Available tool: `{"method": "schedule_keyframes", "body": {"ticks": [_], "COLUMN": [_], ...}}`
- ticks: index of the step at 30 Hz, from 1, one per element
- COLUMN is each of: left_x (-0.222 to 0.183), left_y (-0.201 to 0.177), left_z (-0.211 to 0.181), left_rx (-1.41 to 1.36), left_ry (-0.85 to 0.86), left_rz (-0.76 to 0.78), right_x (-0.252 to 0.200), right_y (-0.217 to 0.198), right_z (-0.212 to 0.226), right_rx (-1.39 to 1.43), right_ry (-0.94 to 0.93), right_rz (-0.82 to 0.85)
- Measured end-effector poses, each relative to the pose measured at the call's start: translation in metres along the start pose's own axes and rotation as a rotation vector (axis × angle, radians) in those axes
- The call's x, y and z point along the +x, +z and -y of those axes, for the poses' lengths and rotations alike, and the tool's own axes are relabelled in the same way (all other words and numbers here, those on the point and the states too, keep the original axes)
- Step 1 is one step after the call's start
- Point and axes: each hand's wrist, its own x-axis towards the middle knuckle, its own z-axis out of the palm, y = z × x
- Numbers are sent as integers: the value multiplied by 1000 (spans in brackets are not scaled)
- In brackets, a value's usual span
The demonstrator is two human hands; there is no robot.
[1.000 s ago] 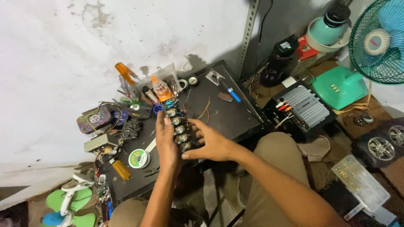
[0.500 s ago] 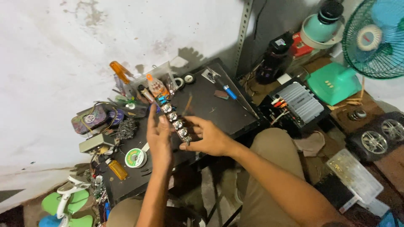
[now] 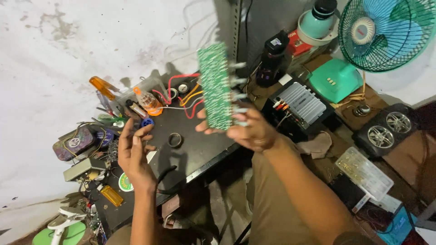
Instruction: Inspecting and troubleshooting a circuit board by rotating it and checking wire connections.
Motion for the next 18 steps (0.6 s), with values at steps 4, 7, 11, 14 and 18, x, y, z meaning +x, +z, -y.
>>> {"method": "schedule_keyframes", "body": {"ticks": [4, 7, 11, 14, 18], "left_x": [-2, -3, -5, -5, -6], "left_y": [0, 0, 1, 4, 1], "left_z": [-2, -4, -10, -15, -10], "left_rx": [14, 17, 49, 79, 93], "left_ry": [21, 17, 40, 43, 40], "left_rz": [33, 20, 36, 38, 51], "right_x": [-20, -38, -66, -81, -105], "right_y": [-16, -27, -36, -28, -36], "right_z": [49, 96, 160, 191, 210], "right_rx": [-55, -203, -390, -508, -877], "right_ry": [-110, -132, -124, -81, -38], "right_rz": [-8, -54, -174, -259, -433]}}
